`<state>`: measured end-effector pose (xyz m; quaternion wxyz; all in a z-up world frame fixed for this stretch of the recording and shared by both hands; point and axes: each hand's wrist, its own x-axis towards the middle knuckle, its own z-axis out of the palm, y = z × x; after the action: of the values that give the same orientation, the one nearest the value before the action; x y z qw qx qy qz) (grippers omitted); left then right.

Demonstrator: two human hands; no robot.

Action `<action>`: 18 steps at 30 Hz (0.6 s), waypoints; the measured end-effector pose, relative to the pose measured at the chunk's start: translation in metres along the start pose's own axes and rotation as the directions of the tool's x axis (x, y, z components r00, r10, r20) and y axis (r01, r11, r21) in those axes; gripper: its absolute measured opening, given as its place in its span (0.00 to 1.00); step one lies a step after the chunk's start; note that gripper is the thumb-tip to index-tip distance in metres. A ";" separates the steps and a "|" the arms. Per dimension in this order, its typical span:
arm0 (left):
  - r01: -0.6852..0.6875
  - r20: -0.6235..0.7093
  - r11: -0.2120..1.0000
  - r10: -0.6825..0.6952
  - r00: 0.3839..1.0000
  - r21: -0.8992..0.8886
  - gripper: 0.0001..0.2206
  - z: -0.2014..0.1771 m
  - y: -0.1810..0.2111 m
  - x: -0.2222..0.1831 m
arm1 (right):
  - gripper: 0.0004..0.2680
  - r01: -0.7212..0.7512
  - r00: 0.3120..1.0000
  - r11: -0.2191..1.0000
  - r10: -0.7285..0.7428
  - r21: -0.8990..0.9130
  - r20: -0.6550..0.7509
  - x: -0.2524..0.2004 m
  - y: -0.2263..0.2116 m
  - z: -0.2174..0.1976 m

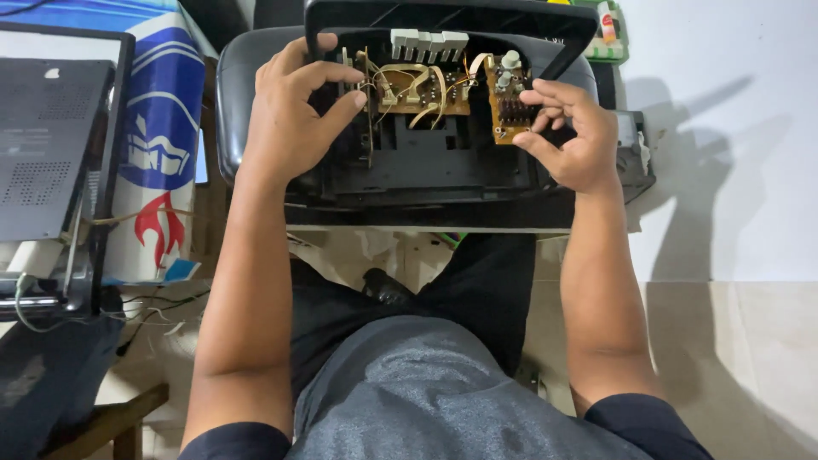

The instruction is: Disassembling a large electronic device by removing screws and extracting internal circuit boards and mechanical parts.

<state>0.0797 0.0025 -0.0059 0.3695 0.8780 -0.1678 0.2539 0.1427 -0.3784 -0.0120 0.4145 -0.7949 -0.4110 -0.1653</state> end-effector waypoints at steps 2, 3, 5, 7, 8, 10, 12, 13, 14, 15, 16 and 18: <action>0.045 0.034 0.999 -0.045 0.998 -0.009 0.09 -0.002 0.004 0.001 | 0.18 -0.024 1.000 0.999 0.024 0.023 -0.008 -0.001 -0.002 0.000; 0.042 0.037 0.999 -0.042 0.998 -0.008 0.09 -0.001 0.003 0.001 | 0.18 -0.026 1.000 0.999 0.026 0.023 -0.012 -0.001 -0.002 0.000; 0.002 -0.003 1.000 -0.002 1.000 -0.013 0.08 0.000 0.001 0.002 | 0.14 -0.028 0.999 0.998 0.030 0.060 -0.037 -0.001 -0.001 0.000; 0.012 0.008 1.000 -0.012 1.000 -0.014 0.07 -0.001 0.003 0.002 | 0.12 -0.027 0.996 0.996 0.033 0.086 -0.078 -0.003 0.006 0.001; 0.024 0.014 1.000 -0.024 1.000 -0.017 0.07 -0.001 0.004 0.002 | 0.09 -0.022 0.993 0.994 0.034 0.110 -0.114 -0.004 0.010 0.001; 0.039 0.016 0.999 -0.038 0.999 -0.018 0.07 -0.002 0.006 0.002 | 0.06 0.035 0.986 0.993 -0.017 0.109 -0.165 -0.002 0.017 0.001; 0.052 0.019 0.998 -0.052 0.998 -0.018 0.07 -0.002 0.008 0.002 | 0.03 0.092 0.974 0.990 -0.067 0.105 -0.218 -0.002 0.022 0.001; 0.072 0.025 0.997 -0.071 0.997 -0.018 0.08 -0.002 0.009 0.002 | 0.03 0.040 0.961 0.993 -0.008 0.113 -0.275 -0.002 0.024 0.001; 0.092 0.032 0.996 -0.091 0.995 -0.019 0.08 -0.003 0.011 0.002 | 0.03 -0.012 0.942 0.992 0.052 0.124 -0.331 -0.003 0.025 0.001; 0.088 0.038 0.996 -0.087 0.995 -0.018 0.08 -0.003 0.011 0.003 | 0.03 -0.015 0.940 0.992 0.056 0.123 -0.336 -0.002 0.027 -0.001; 0.085 0.035 0.996 -0.084 0.996 -0.015 0.08 -0.003 0.011 0.003 | 0.03 -0.063 0.932 0.990 0.103 0.123 -0.348 -0.002 0.028 -0.002; 0.078 0.037 0.997 -0.078 0.996 -0.011 0.08 -0.002 0.010 0.002 | 0.04 -0.116 0.918 0.986 0.153 0.123 -0.365 0.001 0.031 -0.003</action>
<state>0.0762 -0.0027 0.0022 0.3813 0.8862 -0.1416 0.2219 0.1679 -0.3902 -0.0258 0.5344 -0.7538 -0.2769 -0.2637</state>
